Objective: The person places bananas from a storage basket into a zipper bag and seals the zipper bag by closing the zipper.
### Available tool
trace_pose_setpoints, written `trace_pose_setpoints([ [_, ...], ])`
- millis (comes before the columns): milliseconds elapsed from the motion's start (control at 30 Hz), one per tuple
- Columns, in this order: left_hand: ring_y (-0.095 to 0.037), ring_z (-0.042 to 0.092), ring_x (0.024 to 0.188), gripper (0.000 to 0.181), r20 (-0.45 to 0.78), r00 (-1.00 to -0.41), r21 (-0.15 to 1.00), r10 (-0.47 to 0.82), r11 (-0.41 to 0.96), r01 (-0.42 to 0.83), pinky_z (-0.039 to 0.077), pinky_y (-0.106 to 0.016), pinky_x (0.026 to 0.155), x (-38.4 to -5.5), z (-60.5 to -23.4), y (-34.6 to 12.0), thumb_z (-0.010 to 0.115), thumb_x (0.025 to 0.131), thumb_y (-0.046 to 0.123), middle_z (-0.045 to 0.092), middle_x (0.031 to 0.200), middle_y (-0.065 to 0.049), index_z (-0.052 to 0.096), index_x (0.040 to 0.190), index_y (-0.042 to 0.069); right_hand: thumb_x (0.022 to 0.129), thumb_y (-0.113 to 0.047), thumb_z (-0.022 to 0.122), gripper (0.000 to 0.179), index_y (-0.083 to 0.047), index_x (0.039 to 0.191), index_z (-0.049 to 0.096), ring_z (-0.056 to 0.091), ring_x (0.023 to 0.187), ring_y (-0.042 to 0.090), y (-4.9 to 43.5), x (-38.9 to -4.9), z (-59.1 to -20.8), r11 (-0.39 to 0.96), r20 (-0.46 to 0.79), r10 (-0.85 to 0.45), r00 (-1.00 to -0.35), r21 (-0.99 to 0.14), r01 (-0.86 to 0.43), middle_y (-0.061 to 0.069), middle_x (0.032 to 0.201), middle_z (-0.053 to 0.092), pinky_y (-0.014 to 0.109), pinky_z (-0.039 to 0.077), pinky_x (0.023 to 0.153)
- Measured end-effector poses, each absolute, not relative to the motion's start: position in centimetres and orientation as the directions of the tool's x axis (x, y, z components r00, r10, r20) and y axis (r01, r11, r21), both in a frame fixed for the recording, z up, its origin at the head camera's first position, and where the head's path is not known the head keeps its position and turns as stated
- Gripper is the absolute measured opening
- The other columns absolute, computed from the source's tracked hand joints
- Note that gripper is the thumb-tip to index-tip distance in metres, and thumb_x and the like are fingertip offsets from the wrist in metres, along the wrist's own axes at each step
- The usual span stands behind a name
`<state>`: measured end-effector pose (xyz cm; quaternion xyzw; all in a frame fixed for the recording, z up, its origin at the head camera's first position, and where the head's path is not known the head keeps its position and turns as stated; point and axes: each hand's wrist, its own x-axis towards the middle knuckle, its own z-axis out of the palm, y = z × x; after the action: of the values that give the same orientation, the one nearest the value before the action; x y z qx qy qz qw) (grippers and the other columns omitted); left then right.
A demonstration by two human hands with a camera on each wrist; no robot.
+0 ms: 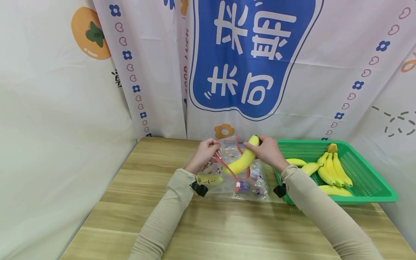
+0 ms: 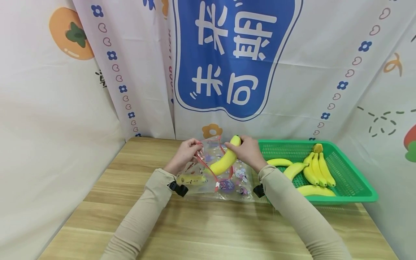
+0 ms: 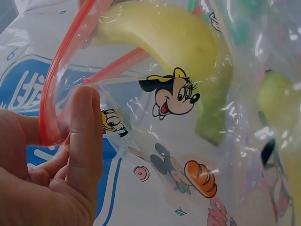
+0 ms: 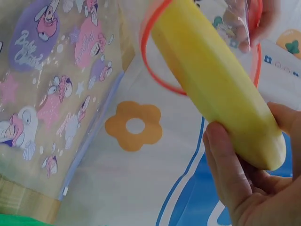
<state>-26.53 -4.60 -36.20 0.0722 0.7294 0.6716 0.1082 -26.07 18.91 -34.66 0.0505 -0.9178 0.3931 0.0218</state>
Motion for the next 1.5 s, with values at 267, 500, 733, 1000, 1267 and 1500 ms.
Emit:
trace_pose_setpoints([
  [267, -0.016, 0.062, 0.062, 0.02, -0.034, -0.977, 0.996, 0.209, 0.092, -0.015, 0.057, -0.033, 0.058, -27.0, -36.8, -4.4, 0.049, 0.099, 0.013, 0.059, 0.079, -0.01, 0.054, 0.107, -0.005, 0.08, -0.053, 0.069, 0.049, -0.006, 0.09, 0.058, 0.061, 0.064, 0.021, 17.4, -25.6, -35.0, 0.712, 0.049, -0.13, -0.99, -0.69, -0.128, 0.01, 0.078, 0.061, 0.032, 0.055, 0.057],
  [500, -0.017, 0.062, 0.063, 0.02, -0.052, -0.978, 0.995, 0.203, 0.097, -0.032, 0.056, -0.028, 0.055, -27.1, -36.7, -4.4, 0.049, 0.099, 0.014, 0.059, 0.08, -0.009, 0.054, 0.108, -0.003, 0.078, -0.052, 0.071, 0.045, -0.009, 0.082, 0.059, 0.055, 0.06, 0.02, 16.7, -25.2, -35.2, 0.758, 0.104, -0.111, -0.988, -0.634, -0.152, 0.006, 0.071, 0.06, 0.029, 0.047, 0.05],
  [733, -0.016, 0.062, 0.064, 0.025, -0.04, -0.978, 0.996, 0.204, 0.089, -0.023, 0.055, -0.025, 0.054, -27.2, -36.5, -4.4, 0.048, 0.099, 0.012, 0.059, 0.083, -0.011, 0.052, 0.113, -0.008, 0.078, -0.051, 0.072, 0.043, -0.01, 0.084, 0.061, 0.054, 0.061, 0.02, 16.1, -24.8, -35.0, 0.753, 0.138, -0.093, -0.986, -0.638, -0.16, 0.006, 0.071, 0.059, 0.029, 0.046, 0.05],
  [1000, -0.016, 0.062, 0.064, 0.024, -0.039, -0.977, 0.997, 0.209, 0.075, -0.023, 0.056, -0.027, 0.055, -27.1, -36.4, -4.3, 0.047, 0.099, 0.011, 0.058, 0.08, -0.008, 0.052, 0.113, -0.007, 0.078, -0.054, 0.07, 0.045, -0.011, 0.087, 0.062, 0.054, 0.061, 0.019, 15.6, -24.4, -35.0, 0.779, 0.119, -0.114, -0.986, -0.606, -0.163, 0.004, 0.073, 0.061, 0.03, 0.046, 0.05],
  [1267, -0.016, 0.063, 0.062, 0.02, -0.045, -0.975, 0.998, 0.218, 0.057, -0.033, 0.056, -0.048, 0.073, -27.0, -36.4, -4.2, 0.047, 0.1, 0.011, 0.058, 0.098, -0.028, 0.052, 0.109, -0.006, 0.079, -0.049, 0.072, 0.041, -0.011, 0.09, 0.063, 0.054, 0.059, 0.018, 15.6, -24.4, -36.0, 0.776, 0.076, -0.128, -0.989, -0.613, -0.148, 0.004, 0.073, 0.061, 0.029, 0.045, 0.05],
  [1500, -0.017, 0.063, 0.064, 0.021, -0.05, -0.976, 0.996, 0.211, 0.087, -0.032, 0.056, -0.047, 0.073, -27.1, -36.3, -4.0, 0.048, 0.1, 0.015, 0.058, 0.097, -0.025, 0.053, 0.109, -0.004, 0.08, -0.042, 0.073, 0.036, -0.012, 0.098, 0.066, 0.052, 0.061, 0.018, 15.8, -24.8, -36.5, 0.771, 0.06, -0.201, -0.978, -0.606, -0.196, 0.003, 0.075, 0.06, 0.029, 0.044, 0.052],
])
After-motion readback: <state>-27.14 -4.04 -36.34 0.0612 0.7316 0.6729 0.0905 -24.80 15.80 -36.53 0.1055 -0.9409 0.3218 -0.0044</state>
